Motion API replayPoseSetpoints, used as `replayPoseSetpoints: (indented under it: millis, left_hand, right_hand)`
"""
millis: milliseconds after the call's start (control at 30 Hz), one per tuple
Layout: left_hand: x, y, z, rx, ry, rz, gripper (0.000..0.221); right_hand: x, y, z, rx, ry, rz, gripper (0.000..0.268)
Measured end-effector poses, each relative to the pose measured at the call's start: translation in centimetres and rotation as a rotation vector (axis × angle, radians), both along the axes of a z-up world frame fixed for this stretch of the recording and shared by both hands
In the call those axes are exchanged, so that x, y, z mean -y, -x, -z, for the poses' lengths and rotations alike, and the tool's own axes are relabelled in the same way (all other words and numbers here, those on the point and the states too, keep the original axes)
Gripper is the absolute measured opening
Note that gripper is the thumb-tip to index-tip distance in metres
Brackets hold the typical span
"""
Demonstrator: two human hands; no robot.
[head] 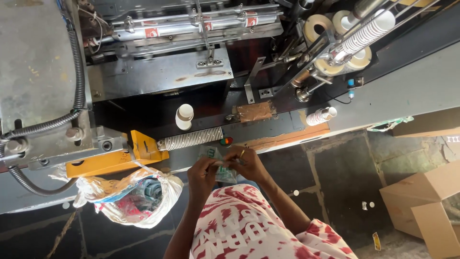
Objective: Operating a paper cup manufacturing machine by loading paper blanks and organizing finished cups.
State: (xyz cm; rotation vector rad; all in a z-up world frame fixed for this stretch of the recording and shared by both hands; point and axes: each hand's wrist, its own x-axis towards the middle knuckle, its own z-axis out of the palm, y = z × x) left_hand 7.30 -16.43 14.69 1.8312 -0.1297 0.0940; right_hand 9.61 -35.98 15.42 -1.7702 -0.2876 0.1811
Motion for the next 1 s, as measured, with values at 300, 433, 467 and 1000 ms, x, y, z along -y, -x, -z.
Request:
replayPoseSetpoints:
  millis: [300,433,467,1000]
  left_hand:
    - [0.3,-0.2,-0.1,-0.327,0.062,-0.020,0.007]
    - [0.3,0.0,4.2,-0.201,0.093,0.039,0.038]
    - [0.2,-0.3,2.9,-0.121,0.118,0.040,0.035]
    - [-0.9,3.1,5.4,-0.129,0.896,0.414,0.020]
  right_hand:
    - [-1.2,0.3,2.3,-0.037,-0.475,0.062,0.015]
    - [-1.3,1.1,4.2,-0.401,-0.772,0.014,0.022]
    - [-1.1,1.5,5.0,-0.394,-0.797,-0.002,0.019]
    - [2.0,1.7,2.8,-0.260,-0.556,-0.481,0.016]
